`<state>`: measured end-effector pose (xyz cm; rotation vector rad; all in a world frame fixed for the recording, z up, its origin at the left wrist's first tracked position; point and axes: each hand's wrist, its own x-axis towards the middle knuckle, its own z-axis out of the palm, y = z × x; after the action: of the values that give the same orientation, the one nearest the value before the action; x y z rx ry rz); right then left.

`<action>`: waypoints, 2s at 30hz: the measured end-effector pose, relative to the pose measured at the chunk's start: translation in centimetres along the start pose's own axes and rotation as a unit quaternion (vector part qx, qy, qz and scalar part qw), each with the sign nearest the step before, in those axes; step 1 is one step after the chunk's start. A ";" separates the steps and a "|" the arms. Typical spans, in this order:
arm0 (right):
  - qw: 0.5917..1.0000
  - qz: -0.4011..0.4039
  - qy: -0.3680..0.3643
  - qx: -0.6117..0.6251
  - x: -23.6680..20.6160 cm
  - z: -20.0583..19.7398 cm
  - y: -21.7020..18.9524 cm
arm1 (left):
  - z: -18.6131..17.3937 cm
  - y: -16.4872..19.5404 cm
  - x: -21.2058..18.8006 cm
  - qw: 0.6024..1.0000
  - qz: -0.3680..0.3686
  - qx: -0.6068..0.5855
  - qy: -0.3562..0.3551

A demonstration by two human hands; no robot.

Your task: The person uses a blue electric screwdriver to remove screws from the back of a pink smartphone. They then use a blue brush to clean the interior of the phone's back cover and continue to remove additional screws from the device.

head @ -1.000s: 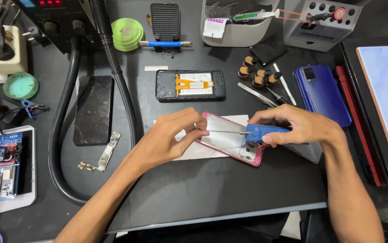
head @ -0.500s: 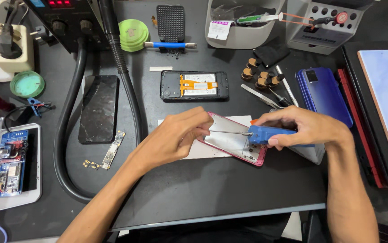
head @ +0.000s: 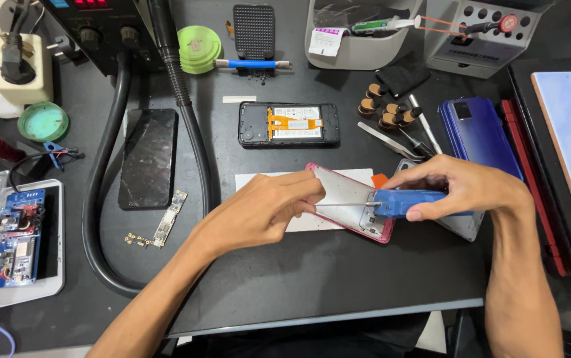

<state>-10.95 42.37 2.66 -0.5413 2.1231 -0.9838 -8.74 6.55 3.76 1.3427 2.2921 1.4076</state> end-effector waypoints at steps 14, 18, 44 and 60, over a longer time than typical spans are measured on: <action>0.996 0.006 0.083 0.019 -0.6 -0.7 1.1 | -1.5 -1.2 0.0 0.986 -0.106 0.017 0.126; 0.995 0.015 0.095 -0.031 0.6 0.2 -0.8 | -0.9 -1.8 0.3 0.985 -0.102 0.062 0.124; 0.935 -0.092 0.277 -0.203 2.8 3.6 -5.5 | -0.8 -2.2 0.1 0.968 -0.188 -0.067 0.155; 0.811 -0.200 0.400 -0.378 2.7 3.1 -3.4 | -0.2 0.4 -0.8 0.954 -0.191 -0.157 0.171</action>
<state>-10.11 37.14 2.72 -1.1476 3.2910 -0.5556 -8.13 5.93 3.97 0.5623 2.2216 1.8636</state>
